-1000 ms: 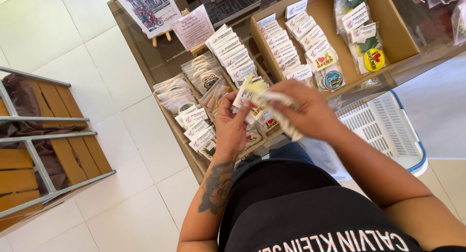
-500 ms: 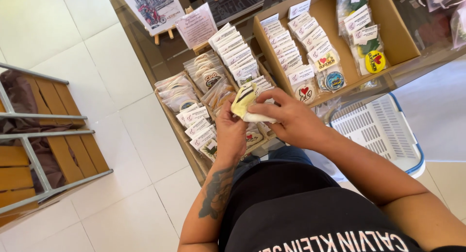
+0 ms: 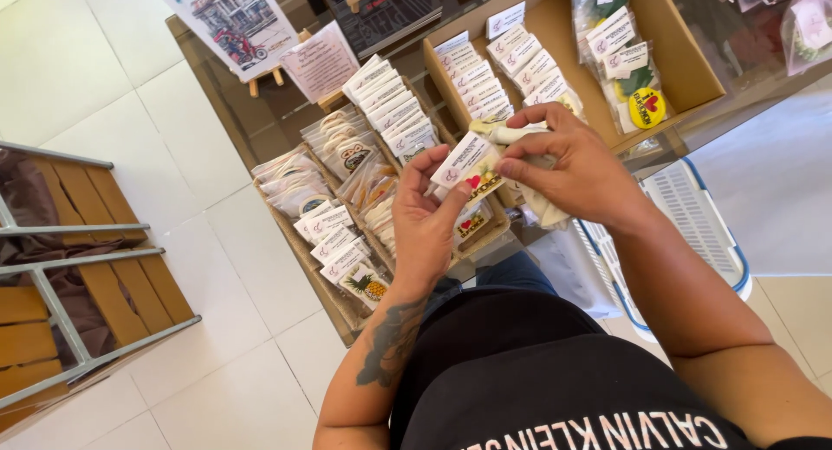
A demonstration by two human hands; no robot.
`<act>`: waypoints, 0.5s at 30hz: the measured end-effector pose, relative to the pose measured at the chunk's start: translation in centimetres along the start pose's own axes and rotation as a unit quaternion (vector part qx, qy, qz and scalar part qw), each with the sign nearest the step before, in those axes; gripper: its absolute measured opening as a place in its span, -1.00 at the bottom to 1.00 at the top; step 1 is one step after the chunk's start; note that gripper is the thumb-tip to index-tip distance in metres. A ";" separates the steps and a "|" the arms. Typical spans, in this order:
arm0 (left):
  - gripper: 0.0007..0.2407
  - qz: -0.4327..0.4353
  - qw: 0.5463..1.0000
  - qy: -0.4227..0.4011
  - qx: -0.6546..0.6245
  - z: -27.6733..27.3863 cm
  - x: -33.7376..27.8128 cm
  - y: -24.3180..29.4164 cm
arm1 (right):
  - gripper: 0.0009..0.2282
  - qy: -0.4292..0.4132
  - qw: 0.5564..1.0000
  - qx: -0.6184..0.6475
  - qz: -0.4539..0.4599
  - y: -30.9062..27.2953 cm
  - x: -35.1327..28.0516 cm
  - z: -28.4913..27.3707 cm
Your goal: Organizing and tidying small packaged souvenir patches in a display box at a store.
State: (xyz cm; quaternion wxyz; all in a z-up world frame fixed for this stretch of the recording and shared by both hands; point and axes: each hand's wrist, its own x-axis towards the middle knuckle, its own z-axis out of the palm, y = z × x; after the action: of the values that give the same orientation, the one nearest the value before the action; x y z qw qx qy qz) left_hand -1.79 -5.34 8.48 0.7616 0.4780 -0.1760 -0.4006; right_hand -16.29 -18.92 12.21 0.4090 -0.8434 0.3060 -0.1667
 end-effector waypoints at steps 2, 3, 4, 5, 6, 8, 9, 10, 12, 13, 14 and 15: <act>-0.58 -0.005 1.000 -0.011 0.001 1.4 0.9 -1.0 | -0.91 0.003 1.000 0.020 0.003 1.1 0.3 -1.4; -0.58 -0.009 1.000 -0.021 0.003 2.2 1.4 -1.6 | -0.90 0.006 0.999 0.040 0.004 1.6 0.4 -2.1; -0.58 -0.010 1.000 -0.023 0.003 2.8 1.9 -2.1 | -0.90 0.008 0.999 0.040 0.006 2.4 0.5 -2.8; -0.55 -0.013 0.999 -0.030 0.004 3.4 2.4 -2.6 | -0.91 0.022 0.999 0.043 0.009 3.2 0.5 -3.6; -0.52 -0.015 0.999 -0.037 0.004 4.1 2.9 -3.1 | -0.92 0.035 0.998 0.046 0.011 4.0 0.7 -4.3; -0.53 -0.024 0.999 -0.045 0.016 4.7 4.4 -5.0 | -0.91 0.042 0.998 0.042 0.017 4.9 1.1 -6.0; -0.53 -0.033 0.998 -0.051 0.028 5.1 5.2 -6.0 | -0.91 0.048 0.998 0.038 0.022 5.4 1.4 -6.9; -0.53 -0.034 0.998 -0.052 0.027 5.5 6.1 -6.7 | -0.91 0.049 0.998 0.037 0.023 6.4 1.6 -7.4; -0.65 -0.049 0.991 -0.088 0.087 6.1 7.9 -8.3 | -0.88 0.069 0.996 0.020 0.045 8.6 2.0 -8.3; -0.65 -0.051 0.991 -0.088 0.087 6.6 8.7 -8.5 | -0.88 0.069 0.996 0.020 0.048 9.7 2.2 -8.6; -0.69 -0.040 0.979 -0.093 0.177 7.0 9.4 -8.6 | -0.87 0.067 0.995 0.007 0.074 10.9 2.5 -8.8; -0.72 -0.028 0.959 -0.097 0.265 7.5 10.2 -8.7 | -0.86 0.065 0.993 -0.006 0.101 12.0 2.8 -9.1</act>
State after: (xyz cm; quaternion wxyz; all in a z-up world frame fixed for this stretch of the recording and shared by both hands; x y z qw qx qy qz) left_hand -4.22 -19.64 3.31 0.5754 0.6260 -0.3361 -0.4050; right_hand -23.56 -31.83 8.29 0.3974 -0.7980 0.4169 -0.1772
